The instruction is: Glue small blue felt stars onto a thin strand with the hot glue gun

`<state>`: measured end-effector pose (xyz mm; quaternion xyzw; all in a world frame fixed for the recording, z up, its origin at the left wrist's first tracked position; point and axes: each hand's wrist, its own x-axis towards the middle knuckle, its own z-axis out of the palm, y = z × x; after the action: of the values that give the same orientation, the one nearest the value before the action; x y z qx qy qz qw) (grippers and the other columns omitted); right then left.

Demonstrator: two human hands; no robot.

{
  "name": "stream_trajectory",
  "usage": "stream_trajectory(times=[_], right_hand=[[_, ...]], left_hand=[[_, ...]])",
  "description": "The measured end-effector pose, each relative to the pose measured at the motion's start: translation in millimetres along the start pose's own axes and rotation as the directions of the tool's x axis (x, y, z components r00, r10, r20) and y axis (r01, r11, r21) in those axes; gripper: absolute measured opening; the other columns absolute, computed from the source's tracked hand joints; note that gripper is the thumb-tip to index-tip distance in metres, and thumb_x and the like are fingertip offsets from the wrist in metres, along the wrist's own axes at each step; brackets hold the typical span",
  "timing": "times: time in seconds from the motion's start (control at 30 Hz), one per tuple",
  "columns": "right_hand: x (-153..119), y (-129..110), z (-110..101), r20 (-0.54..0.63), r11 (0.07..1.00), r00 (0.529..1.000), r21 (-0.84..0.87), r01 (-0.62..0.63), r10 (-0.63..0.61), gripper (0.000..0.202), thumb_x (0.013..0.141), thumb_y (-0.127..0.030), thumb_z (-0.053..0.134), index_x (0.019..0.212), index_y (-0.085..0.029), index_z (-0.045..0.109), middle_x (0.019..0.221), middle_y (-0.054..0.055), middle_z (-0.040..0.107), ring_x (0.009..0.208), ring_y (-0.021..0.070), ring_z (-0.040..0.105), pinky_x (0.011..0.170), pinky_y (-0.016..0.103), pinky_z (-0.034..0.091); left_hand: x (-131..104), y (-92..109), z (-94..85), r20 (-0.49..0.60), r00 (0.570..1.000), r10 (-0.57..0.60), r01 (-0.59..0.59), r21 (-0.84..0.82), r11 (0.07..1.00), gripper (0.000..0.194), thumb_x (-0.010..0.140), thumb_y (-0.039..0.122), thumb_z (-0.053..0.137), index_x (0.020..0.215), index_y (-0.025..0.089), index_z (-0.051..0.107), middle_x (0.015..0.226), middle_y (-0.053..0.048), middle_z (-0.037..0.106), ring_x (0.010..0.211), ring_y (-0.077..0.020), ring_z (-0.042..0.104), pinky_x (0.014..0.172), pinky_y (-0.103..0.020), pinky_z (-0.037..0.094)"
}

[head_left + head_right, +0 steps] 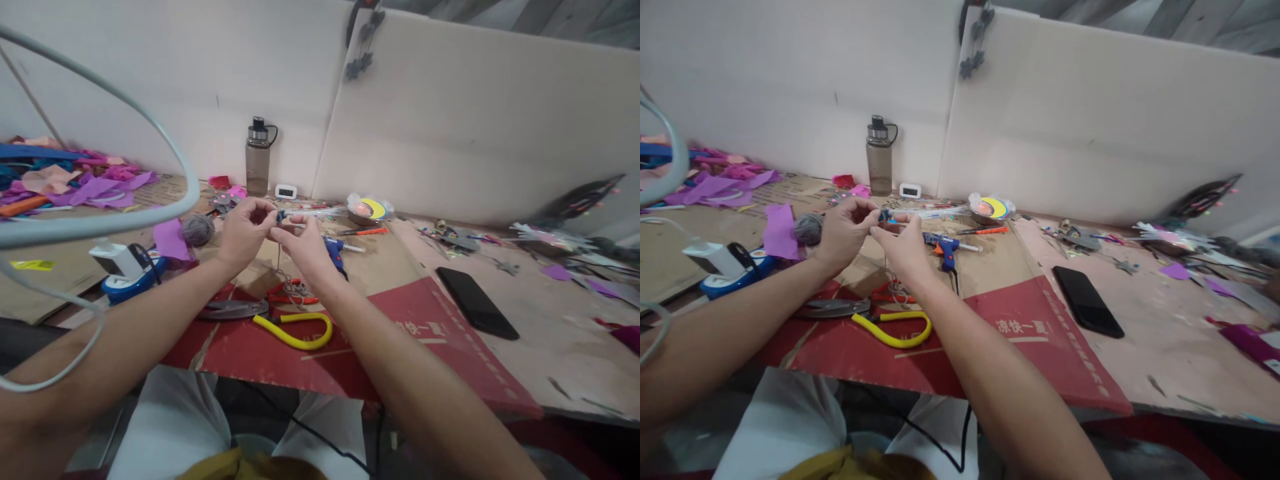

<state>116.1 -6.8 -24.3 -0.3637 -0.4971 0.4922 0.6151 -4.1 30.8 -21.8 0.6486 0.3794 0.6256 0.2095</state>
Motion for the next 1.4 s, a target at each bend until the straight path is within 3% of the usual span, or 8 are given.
stream_trajectory(times=[0.1,0.23,0.43,0.67,1.03,1.27,1.4], right_hand=[[2,1,-1,-0.004,0.998,0.998,0.010,0.069,-0.068,0.038,0.071,-0.027,0.065,0.096,-0.027,0.037,0.072,-0.008,0.053,0.058,0.0093,0.051,0.056,0.023,0.042],[6,-2,-11,0.001,0.955,0.976,-0.206,0.214,-0.219,0.012,0.078,-0.028,0.059,0.085,-0.023,0.050,0.066,-0.007,0.045,0.058,0.0085,0.041,0.053,0.022,0.035],[5,-8,-14,-0.063,0.912,0.966,-0.349,0.214,-0.250,0.011,0.077,-0.029,0.062,0.077,-0.019,0.057,0.063,-0.006,0.048,0.058,0.0085,0.040,0.055,0.023,0.033],[4,-14,-14,-0.116,0.904,0.973,-0.406,0.137,-0.200,0.011,0.078,-0.028,0.061,0.076,-0.017,0.059,0.062,-0.005,0.050,0.057,0.0084,0.042,0.055,0.023,0.033],[7,-12,-17,-0.158,0.839,0.950,-0.523,0.151,-0.270,0.013,0.078,-0.029,0.061,0.074,-0.017,0.058,0.062,-0.006,0.048,0.057,0.0080,0.040,0.057,0.023,0.033],[5,-16,-16,-0.115,0.886,0.971,-0.443,0.138,-0.209,0.014,0.078,-0.031,0.059,0.081,-0.018,0.062,0.054,-0.008,0.035,0.050,0.0080,0.031,0.049,0.023,0.022],[9,-12,-20,-0.131,0.885,0.970,-0.447,0.128,-0.207,0.015,0.076,-0.032,0.058,0.075,-0.018,0.062,0.054,-0.007,0.041,0.051,0.0080,0.032,0.049,0.023,0.024]], left_hand=[[0,0,2.8,-0.012,0.999,-0.034,0.033,-0.064,0.997,0.006,0.075,0.023,0.065,0.077,0.017,0.064,0.073,0.000,0.062,0.064,-0.0103,0.054,0.061,-0.022,0.042],[0,4,7.8,0.017,0.983,-0.182,0.180,-0.272,0.945,0.008,0.074,0.022,0.066,0.072,0.017,0.060,0.064,0.002,0.056,0.054,-0.0075,0.048,0.052,-0.020,0.037],[-5,15,11.6,0.101,0.944,-0.316,0.327,-0.441,0.836,0.009,0.073,0.018,0.067,0.070,0.015,0.059,0.058,0.003,0.053,0.048,-0.0054,0.045,0.047,-0.019,0.033],[-6,18,11.0,0.125,0.939,-0.319,0.341,-0.438,0.832,0.009,0.073,0.017,0.067,0.070,0.015,0.059,0.058,0.002,0.053,0.048,-0.0055,0.045,0.048,-0.019,0.034],[-8,19,12.1,0.166,0.946,-0.277,0.323,-0.439,0.839,0.009,0.073,0.018,0.067,0.070,0.015,0.059,0.058,0.003,0.052,0.049,-0.0057,0.044,0.048,-0.019,0.034],[-7,19,10.4,0.226,0.930,-0.289,0.363,-0.457,0.812,0.011,0.071,0.020,0.069,0.070,0.016,0.060,0.060,0.003,0.053,0.051,-0.0062,0.046,0.051,-0.020,0.036],[-7,21,10.9,0.276,0.905,-0.323,0.421,-0.491,0.763,0.014,0.070,0.022,0.072,0.069,0.015,0.059,0.061,0.002,0.054,0.051,-0.0063,0.047,0.049,-0.020,0.035]])
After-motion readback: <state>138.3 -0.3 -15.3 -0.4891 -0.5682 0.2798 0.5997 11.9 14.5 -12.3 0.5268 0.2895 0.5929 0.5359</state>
